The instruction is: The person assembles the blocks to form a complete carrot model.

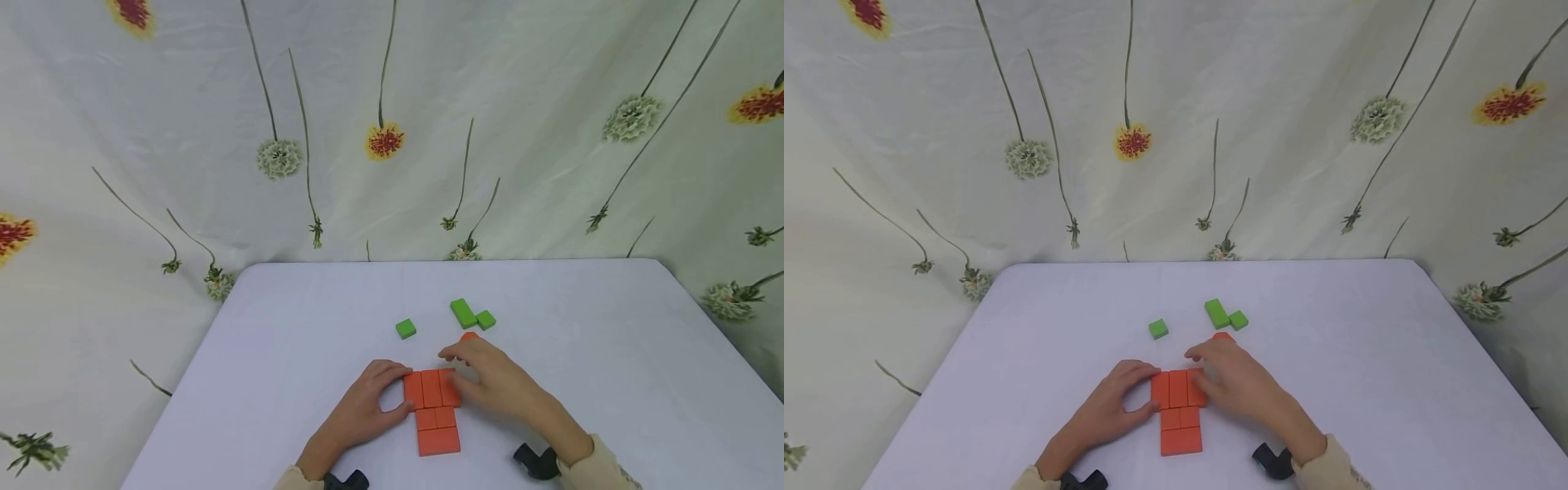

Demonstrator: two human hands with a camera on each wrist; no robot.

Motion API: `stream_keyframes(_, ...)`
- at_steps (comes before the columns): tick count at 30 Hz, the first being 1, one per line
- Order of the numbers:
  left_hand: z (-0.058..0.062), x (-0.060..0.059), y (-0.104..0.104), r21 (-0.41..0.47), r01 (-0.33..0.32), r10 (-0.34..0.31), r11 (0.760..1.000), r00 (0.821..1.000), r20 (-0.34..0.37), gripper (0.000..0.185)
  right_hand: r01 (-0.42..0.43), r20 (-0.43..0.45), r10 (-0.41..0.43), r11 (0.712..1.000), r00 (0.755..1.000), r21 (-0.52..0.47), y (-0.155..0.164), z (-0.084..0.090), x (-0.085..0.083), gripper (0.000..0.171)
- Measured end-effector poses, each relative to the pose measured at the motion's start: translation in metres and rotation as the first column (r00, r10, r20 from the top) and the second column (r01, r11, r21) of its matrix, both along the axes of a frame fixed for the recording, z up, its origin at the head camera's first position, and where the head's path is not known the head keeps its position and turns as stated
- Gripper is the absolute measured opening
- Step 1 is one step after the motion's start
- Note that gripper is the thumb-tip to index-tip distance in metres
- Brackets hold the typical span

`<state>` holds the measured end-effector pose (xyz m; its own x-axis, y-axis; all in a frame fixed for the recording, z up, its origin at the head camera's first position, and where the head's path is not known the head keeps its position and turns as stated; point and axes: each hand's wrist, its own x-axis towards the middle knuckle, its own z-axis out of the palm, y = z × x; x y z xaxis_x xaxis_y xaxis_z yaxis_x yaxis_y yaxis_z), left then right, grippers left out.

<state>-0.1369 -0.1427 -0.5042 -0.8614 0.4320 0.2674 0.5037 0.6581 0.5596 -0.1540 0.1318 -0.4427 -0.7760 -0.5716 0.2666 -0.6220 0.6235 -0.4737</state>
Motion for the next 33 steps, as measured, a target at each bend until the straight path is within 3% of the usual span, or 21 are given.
stream_keyframes(7, 0.0, 0.0, 0.001, -0.008, -0.002, 0.002, 1.0, 1.0, -0.003, 0.046, 0.137, -0.083, -0.144, 0.987, 0.986, -0.086, 0.011, -0.012, -0.017, 0.033)
stream_keyframes(14, 0.0, 0.0, 0.001, -0.003, -0.002, 0.002, 1.0, 1.0, 0.0, 0.046, 0.227, -0.012, -0.229, 0.969, 0.973, -0.099, 0.023, -0.028, -0.031, 0.034)
stream_keyframes(33, 0.002, 0.002, 0.0, 0.009, 0.002, -0.002, 1.0, 1.0, 0.002, 0.047, 0.158, 0.078, -0.152, 0.985, 0.985, -0.069, 0.042, -0.025, -0.038, 0.032)
